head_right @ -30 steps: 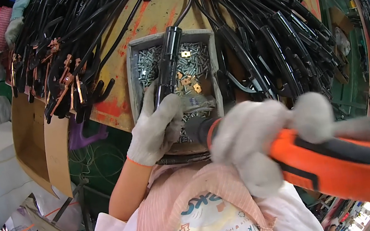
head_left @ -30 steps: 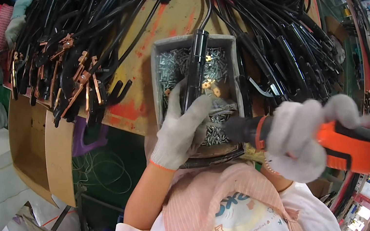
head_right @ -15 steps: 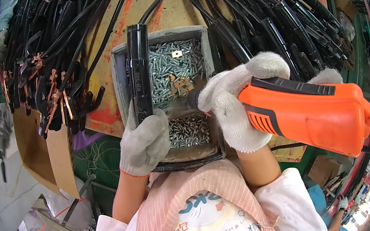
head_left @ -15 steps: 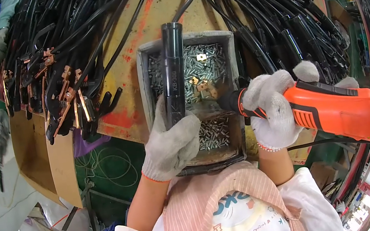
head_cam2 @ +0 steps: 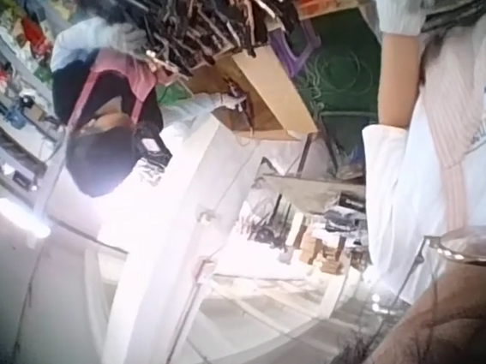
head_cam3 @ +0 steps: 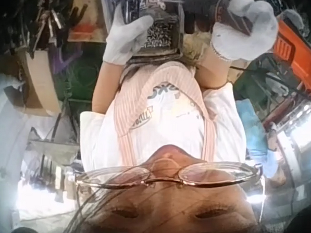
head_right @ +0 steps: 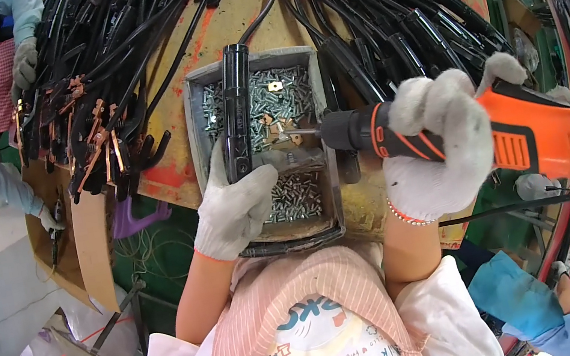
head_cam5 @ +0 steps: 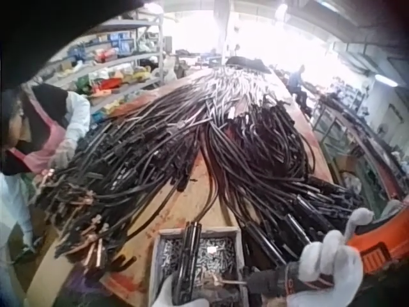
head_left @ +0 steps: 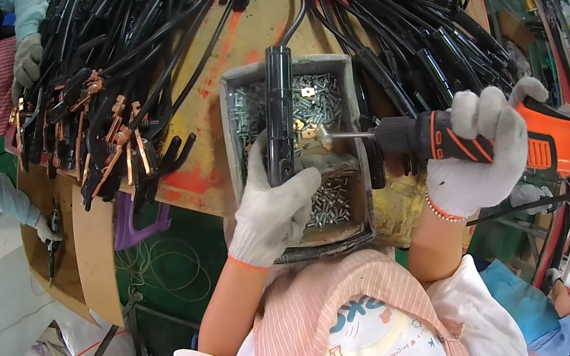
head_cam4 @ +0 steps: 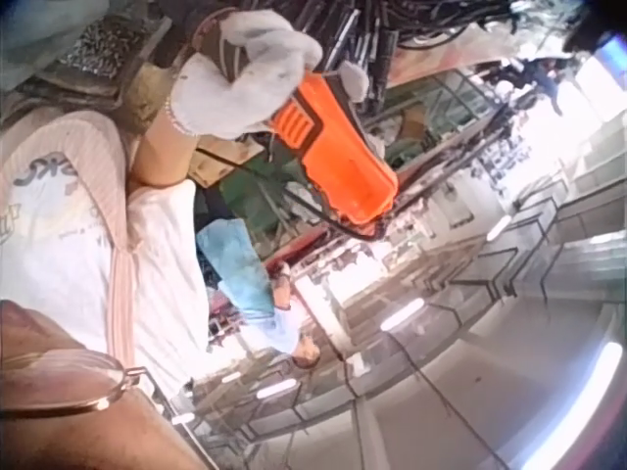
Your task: The person assembles black cylindrical parts by driving screws into them with an electric screwdriver at a factory workbench.
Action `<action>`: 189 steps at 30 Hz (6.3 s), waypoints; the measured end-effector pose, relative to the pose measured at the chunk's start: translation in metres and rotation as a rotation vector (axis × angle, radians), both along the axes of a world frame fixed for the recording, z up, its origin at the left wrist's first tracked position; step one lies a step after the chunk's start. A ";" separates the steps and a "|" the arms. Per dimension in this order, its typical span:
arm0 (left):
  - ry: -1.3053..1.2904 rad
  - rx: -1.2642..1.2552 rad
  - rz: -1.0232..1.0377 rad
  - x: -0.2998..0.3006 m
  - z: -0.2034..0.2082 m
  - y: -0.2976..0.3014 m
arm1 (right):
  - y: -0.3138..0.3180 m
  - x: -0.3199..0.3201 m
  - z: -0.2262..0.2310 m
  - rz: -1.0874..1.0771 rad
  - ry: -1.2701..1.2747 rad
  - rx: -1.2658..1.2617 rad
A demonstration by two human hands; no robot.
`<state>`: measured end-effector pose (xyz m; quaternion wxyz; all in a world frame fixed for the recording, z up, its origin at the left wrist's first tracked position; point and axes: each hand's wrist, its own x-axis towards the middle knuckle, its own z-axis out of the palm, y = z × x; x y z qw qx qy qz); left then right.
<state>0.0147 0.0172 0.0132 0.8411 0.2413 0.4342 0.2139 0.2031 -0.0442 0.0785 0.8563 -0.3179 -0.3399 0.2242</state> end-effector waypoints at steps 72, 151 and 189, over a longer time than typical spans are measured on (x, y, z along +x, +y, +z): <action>-0.017 -0.044 -0.023 -0.002 0.007 0.004 | 0.008 -0.026 -0.013 0.073 0.084 0.012; -0.160 0.014 -0.030 -0.003 -0.012 0.005 | 0.023 -0.078 0.011 -0.047 -0.164 -0.185; 0.337 0.843 -0.456 0.004 0.056 -0.004 | -0.087 0.002 0.047 -0.070 0.165 -0.297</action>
